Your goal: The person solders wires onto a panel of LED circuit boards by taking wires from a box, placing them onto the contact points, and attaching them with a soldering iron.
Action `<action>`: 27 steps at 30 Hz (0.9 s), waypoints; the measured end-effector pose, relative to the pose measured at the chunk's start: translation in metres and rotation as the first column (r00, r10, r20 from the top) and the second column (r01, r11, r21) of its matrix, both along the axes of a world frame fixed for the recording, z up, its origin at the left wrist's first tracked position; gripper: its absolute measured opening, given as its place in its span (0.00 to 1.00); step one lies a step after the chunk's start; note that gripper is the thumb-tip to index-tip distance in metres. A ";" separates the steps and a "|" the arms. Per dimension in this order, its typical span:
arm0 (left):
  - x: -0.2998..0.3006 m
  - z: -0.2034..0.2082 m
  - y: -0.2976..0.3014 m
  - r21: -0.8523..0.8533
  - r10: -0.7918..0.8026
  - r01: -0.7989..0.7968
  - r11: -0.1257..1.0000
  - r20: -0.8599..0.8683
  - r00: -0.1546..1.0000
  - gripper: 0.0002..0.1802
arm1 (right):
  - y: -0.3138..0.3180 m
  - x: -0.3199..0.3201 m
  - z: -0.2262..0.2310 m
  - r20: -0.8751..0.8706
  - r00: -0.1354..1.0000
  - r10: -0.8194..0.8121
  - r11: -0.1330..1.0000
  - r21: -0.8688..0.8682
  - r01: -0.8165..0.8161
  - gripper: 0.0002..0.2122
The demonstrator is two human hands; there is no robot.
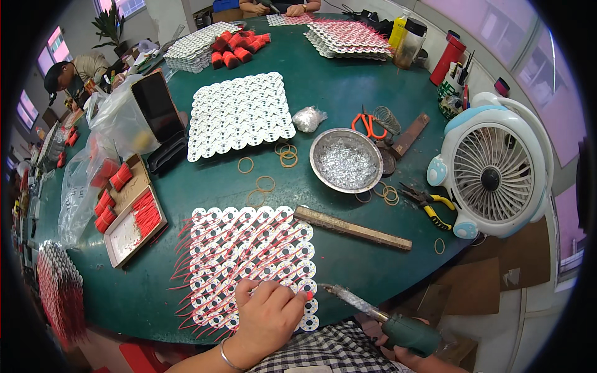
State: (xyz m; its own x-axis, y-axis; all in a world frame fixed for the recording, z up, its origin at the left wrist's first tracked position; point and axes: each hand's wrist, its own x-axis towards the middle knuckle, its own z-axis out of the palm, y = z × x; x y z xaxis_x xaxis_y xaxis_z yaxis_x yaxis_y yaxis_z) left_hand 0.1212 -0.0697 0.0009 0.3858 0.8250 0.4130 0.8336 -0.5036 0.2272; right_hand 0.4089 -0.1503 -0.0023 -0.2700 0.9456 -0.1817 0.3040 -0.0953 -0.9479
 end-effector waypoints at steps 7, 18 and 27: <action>-0.008 0.004 -0.013 0.017 0.009 -0.010 1.000 0.046 0.999 0.07 | 0.002 -0.006 0.011 -0.009 1.000 -0.026 0.999 -0.034 0.026 0.14; -0.009 0.001 -0.019 -0.005 -0.018 0.018 1.000 0.006 1.000 0.05 | -0.003 0.000 -0.007 0.170 0.979 0.114 0.982 0.129 -0.137 0.09; -0.009 0.002 -0.016 -0.008 -0.044 0.044 0.999 0.023 0.999 0.04 | -0.007 0.007 -0.021 0.394 0.904 0.167 0.915 0.280 -0.291 0.07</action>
